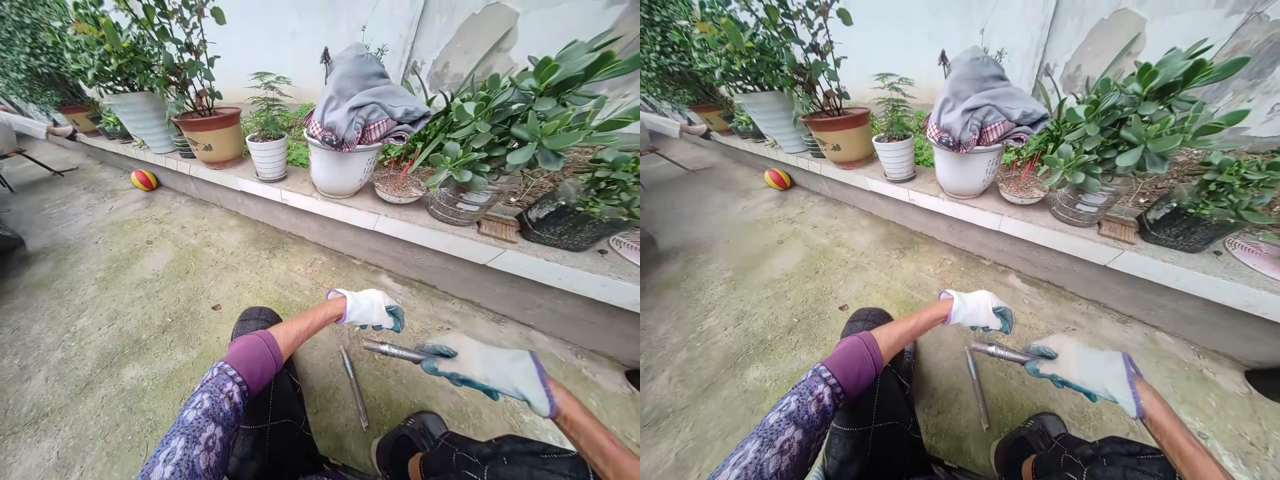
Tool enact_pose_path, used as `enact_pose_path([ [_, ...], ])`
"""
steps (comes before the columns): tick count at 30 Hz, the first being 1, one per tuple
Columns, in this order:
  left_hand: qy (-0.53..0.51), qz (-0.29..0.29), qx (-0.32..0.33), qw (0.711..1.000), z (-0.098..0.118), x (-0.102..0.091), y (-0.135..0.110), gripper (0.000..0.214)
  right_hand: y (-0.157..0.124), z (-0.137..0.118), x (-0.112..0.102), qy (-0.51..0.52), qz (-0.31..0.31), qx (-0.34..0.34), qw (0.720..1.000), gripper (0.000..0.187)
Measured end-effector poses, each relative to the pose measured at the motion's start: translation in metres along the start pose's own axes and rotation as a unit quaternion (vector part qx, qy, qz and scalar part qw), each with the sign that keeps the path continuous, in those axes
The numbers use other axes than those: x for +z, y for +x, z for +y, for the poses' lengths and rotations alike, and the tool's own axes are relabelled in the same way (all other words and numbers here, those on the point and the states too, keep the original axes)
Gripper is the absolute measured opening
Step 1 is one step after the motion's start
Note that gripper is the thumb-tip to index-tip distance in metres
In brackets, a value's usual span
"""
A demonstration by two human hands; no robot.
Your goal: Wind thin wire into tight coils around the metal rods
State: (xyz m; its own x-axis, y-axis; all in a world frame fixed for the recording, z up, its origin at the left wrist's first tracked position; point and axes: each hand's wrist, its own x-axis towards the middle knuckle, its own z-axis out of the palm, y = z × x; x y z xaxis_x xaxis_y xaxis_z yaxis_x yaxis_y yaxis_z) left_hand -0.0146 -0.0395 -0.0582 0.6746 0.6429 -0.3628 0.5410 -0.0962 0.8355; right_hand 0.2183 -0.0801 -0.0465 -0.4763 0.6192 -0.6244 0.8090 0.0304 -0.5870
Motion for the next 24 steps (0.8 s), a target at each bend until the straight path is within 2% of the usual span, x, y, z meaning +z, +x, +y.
enact_pose_path([
  [3,0.026,0.013,-0.037,0.999,-0.001,0.007,-0.001,0.013,0.015,0.010,0.004,-0.095,0.072,-0.032,0.992,0.022],
  [7,-0.002,0.062,-0.048,0.997,0.006,0.011,-0.001,0.009,0.018,0.011,-0.009,-0.135,0.180,-0.013,0.974,0.020],
  [11,-0.077,0.108,-0.038,0.990,0.011,0.011,0.003,0.009,0.012,0.007,-0.021,-0.146,0.227,0.012,0.963,0.032],
  [14,-0.143,0.107,-0.021,0.984,0.014,0.009,0.005,0.012,0.009,0.009,-0.027,-0.176,0.273,0.037,0.945,0.044],
  [17,-0.208,0.100,0.001,0.973,0.017,0.008,0.004,0.016,0.010,0.015,-0.036,-0.184,0.317,0.048,0.929,0.047],
  [21,-0.225,0.088,0.016,0.970,0.016,0.007,0.004,0.021,0.008,0.017,-0.044,-0.117,0.381,0.047,0.916,0.049],
  [24,-0.239,0.084,0.025,0.967,0.013,0.003,0.005,0.024,-0.006,0.005,-0.040,0.068,0.362,0.010,0.930,0.050],
])
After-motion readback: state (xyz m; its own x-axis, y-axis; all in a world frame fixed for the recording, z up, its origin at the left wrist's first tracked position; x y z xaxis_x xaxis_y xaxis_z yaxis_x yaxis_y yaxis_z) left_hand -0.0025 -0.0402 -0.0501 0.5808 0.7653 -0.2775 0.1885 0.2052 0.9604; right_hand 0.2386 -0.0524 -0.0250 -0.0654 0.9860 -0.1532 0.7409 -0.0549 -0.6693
